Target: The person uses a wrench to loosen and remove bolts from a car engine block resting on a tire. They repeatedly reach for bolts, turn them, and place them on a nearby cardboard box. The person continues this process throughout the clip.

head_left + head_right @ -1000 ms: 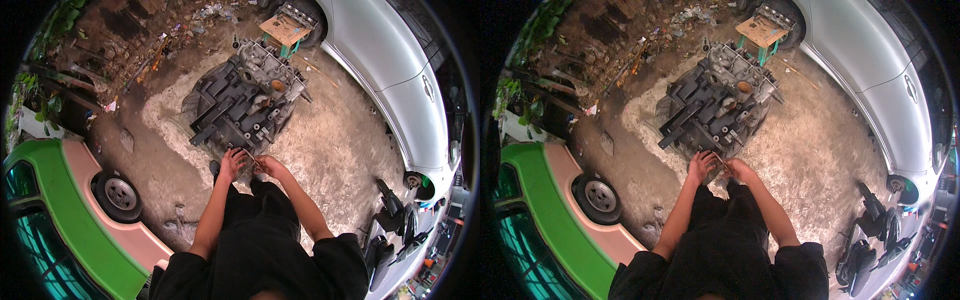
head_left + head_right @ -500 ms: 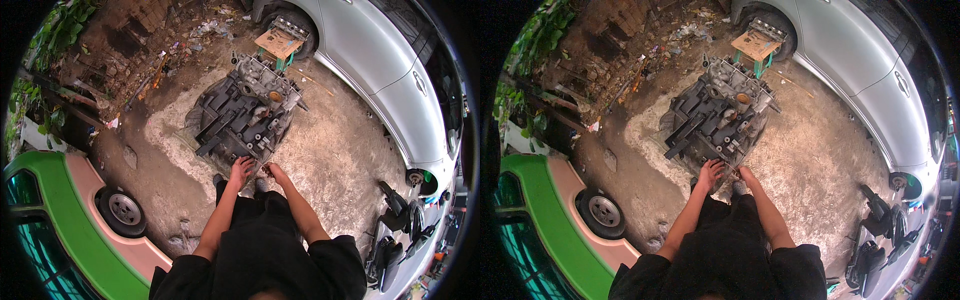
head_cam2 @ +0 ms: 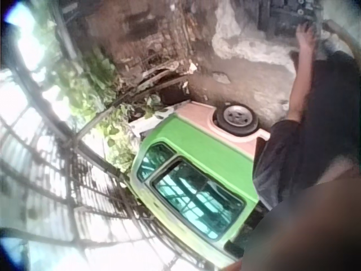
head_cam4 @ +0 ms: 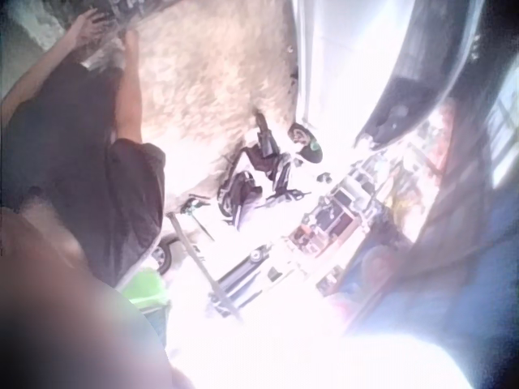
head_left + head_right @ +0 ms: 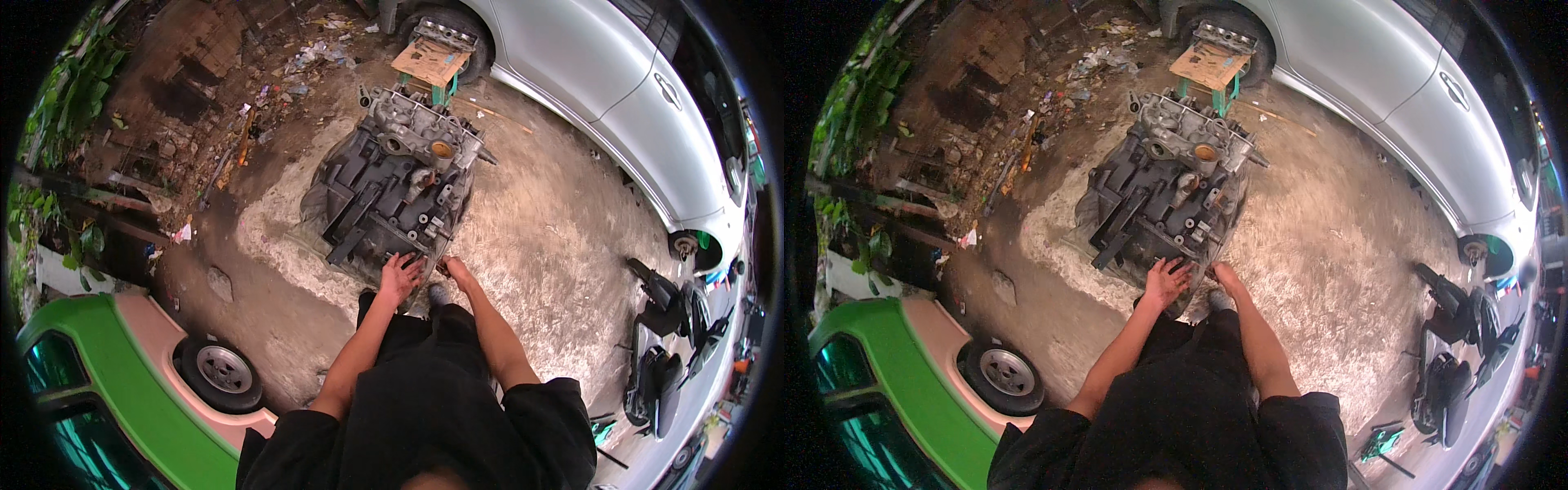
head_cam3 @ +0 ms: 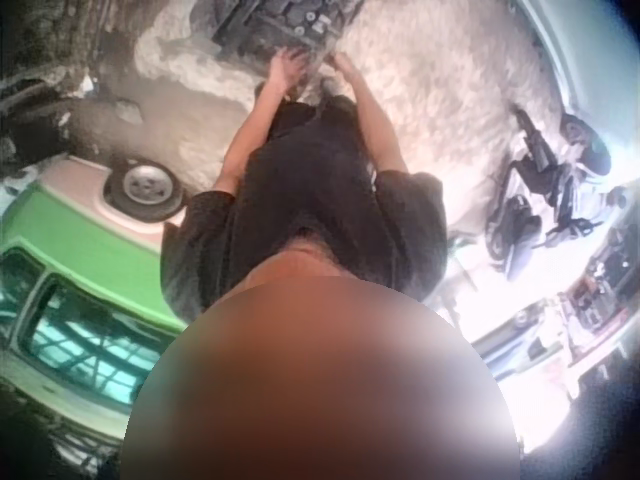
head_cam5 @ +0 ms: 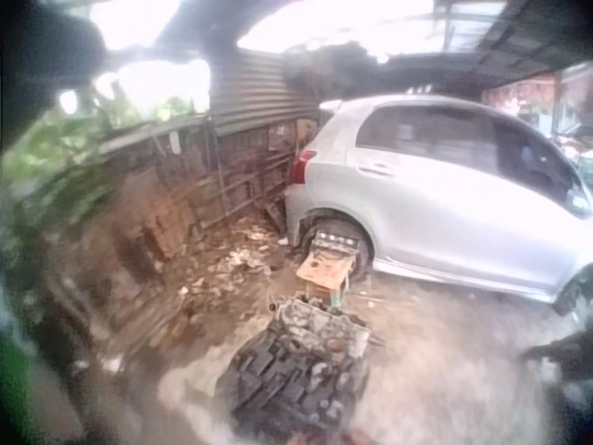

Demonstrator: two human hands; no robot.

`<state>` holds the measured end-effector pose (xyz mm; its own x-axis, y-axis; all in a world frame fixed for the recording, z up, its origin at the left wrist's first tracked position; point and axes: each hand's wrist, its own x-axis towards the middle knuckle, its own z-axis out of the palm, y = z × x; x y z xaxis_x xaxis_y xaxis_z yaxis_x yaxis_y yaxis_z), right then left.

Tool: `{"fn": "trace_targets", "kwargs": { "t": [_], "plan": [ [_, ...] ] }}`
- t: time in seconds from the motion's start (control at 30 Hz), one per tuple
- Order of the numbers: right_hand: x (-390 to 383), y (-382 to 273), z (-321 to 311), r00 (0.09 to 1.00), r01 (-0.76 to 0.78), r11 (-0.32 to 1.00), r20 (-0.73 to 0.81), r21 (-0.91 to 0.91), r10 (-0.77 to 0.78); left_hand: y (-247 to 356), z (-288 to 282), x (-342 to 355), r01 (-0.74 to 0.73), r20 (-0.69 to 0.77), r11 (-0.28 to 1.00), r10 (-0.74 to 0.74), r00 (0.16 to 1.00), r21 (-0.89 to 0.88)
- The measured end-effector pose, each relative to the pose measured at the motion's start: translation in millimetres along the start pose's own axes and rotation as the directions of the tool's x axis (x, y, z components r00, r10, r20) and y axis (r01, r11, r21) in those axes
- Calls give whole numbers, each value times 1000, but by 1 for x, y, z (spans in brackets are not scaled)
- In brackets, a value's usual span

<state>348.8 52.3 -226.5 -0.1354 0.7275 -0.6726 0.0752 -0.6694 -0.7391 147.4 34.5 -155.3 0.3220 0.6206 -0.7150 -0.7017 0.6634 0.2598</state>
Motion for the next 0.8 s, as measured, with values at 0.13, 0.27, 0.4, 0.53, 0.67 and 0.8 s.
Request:
{"fn": "trace_targets", "kwargs": {
  "t": [0.13, 0.27, 0.4, 0.53, 0.67, 0.8],
  "plan": [
    [22, 18, 7, 998, 17, 996, -64, 89, -12, 1, -1, -1, 10, 6, 994, -10, 1000, -107],
    [33, 26, 12, 989, 30, 992, -149, 119, -12, 3, -1, 3, 17, -14, 993, -19, 1000, -115],
    [30, 22, 12, 978, 36, 999, -204, 16, -32, 4, 0, 8, 45, -43, 992, -50, 998, -120],
    [29, 20, 10, 974, -55, 998, -220, 33, 61, -1, 2, 11, 13, -69, 991, -22, 997, -135],
    [35, 18, 4, 948, -61, 980, -318, -190, -3, -6, 3, 14, -13, -102, 988, -3, 995, -155],
    [34, 4, -4, 979, -61, 956, -203, -286, 2, -5, -3, 15, 2, -79, 990, -13, 997, -143]
  ]
}}
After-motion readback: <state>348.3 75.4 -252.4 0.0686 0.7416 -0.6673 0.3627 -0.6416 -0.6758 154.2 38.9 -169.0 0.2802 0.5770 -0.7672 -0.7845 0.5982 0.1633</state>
